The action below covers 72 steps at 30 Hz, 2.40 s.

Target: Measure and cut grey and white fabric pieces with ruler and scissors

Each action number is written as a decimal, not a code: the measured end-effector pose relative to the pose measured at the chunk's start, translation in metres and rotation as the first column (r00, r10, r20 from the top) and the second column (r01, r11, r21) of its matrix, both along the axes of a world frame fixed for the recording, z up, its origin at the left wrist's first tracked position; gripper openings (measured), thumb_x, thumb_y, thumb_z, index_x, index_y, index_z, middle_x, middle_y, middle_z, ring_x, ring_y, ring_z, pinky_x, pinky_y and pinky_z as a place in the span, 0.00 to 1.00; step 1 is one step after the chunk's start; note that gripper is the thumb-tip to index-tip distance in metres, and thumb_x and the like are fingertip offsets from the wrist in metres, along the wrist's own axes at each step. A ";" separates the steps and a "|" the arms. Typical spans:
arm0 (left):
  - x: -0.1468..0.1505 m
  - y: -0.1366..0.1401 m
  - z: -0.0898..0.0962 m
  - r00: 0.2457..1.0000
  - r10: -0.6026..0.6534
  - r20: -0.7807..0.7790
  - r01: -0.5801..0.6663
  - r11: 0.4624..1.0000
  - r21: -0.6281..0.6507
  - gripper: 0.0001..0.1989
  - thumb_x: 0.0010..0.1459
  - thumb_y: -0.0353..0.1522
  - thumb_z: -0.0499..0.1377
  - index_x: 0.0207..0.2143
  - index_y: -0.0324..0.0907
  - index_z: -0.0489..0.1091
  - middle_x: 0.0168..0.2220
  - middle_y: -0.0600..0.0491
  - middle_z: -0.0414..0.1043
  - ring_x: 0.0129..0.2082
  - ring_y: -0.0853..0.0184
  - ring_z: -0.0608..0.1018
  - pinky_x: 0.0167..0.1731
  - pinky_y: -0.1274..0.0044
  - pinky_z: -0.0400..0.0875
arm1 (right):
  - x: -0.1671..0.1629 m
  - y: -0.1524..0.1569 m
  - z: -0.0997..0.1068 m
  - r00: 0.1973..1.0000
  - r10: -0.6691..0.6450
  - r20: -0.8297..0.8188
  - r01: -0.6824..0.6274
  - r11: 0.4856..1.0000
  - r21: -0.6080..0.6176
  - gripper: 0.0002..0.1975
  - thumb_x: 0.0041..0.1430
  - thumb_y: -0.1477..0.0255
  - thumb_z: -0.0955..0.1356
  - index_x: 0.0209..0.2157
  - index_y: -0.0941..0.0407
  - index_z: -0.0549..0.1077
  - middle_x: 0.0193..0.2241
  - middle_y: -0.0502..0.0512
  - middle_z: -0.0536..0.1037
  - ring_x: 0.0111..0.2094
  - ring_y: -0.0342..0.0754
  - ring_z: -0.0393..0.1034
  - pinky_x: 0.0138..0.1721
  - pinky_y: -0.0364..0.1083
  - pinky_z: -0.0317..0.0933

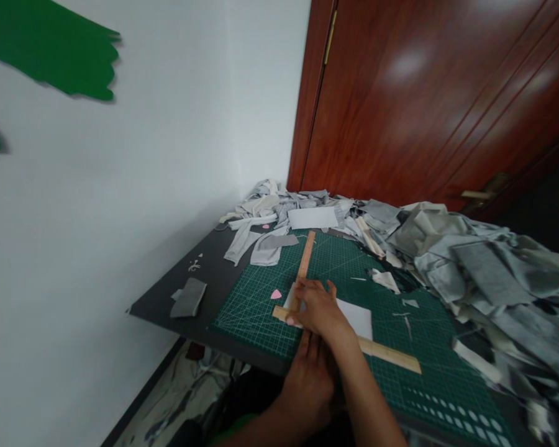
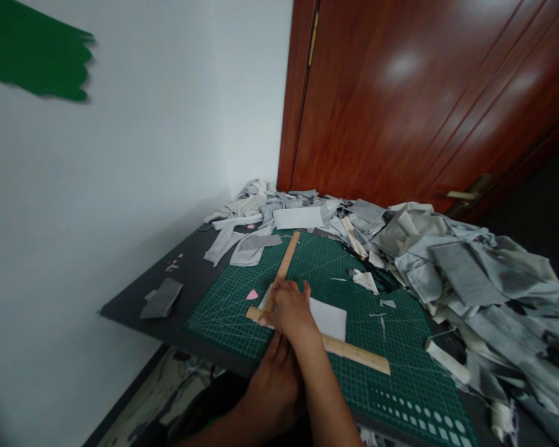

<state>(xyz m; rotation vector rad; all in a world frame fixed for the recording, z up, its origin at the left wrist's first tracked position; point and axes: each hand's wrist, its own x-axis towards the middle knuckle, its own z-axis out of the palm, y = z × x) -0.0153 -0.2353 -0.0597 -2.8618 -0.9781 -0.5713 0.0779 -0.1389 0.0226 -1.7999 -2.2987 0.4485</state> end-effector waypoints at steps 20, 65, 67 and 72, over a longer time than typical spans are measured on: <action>-0.092 0.124 0.032 0.842 0.375 0.388 -0.222 0.896 -0.384 0.08 0.53 0.23 0.60 0.32 0.41 0.77 0.37 0.49 0.74 0.43 0.60 0.76 0.49 0.69 0.69 | 0.003 -0.002 -0.005 0.999 -0.005 -0.044 0.008 0.998 0.058 0.19 0.49 0.61 0.77 0.43 0.53 0.80 0.61 0.60 0.73 0.61 0.62 0.63 0.63 0.68 0.40; -0.081 0.120 0.039 0.856 0.340 0.390 -0.121 0.865 -0.487 0.07 0.58 0.29 0.61 0.30 0.41 0.79 0.27 0.54 0.79 0.29 0.68 0.76 0.32 0.78 0.64 | 0.003 -0.004 0.001 0.997 -0.043 -0.063 0.044 0.999 0.018 0.18 0.49 0.62 0.77 0.42 0.52 0.80 0.61 0.58 0.72 0.60 0.62 0.64 0.63 0.67 0.38; -0.083 0.119 0.040 0.865 0.327 0.380 -0.110 0.864 -0.492 0.06 0.58 0.29 0.61 0.31 0.41 0.80 0.28 0.54 0.80 0.30 0.68 0.76 0.33 0.78 0.65 | 0.003 -0.004 0.000 0.997 -0.043 -0.068 0.044 0.999 0.021 0.18 0.50 0.62 0.77 0.43 0.53 0.80 0.60 0.58 0.73 0.59 0.61 0.64 0.63 0.67 0.39; -0.085 0.117 0.043 0.884 0.299 0.360 -0.096 0.869 -0.486 0.07 0.58 0.29 0.62 0.31 0.42 0.81 0.27 0.53 0.80 0.30 0.67 0.75 0.33 0.77 0.65 | 0.003 -0.004 -0.001 0.996 -0.050 -0.078 0.052 0.998 0.033 0.18 0.49 0.62 0.77 0.42 0.52 0.80 0.60 0.58 0.73 0.59 0.61 0.65 0.63 0.66 0.39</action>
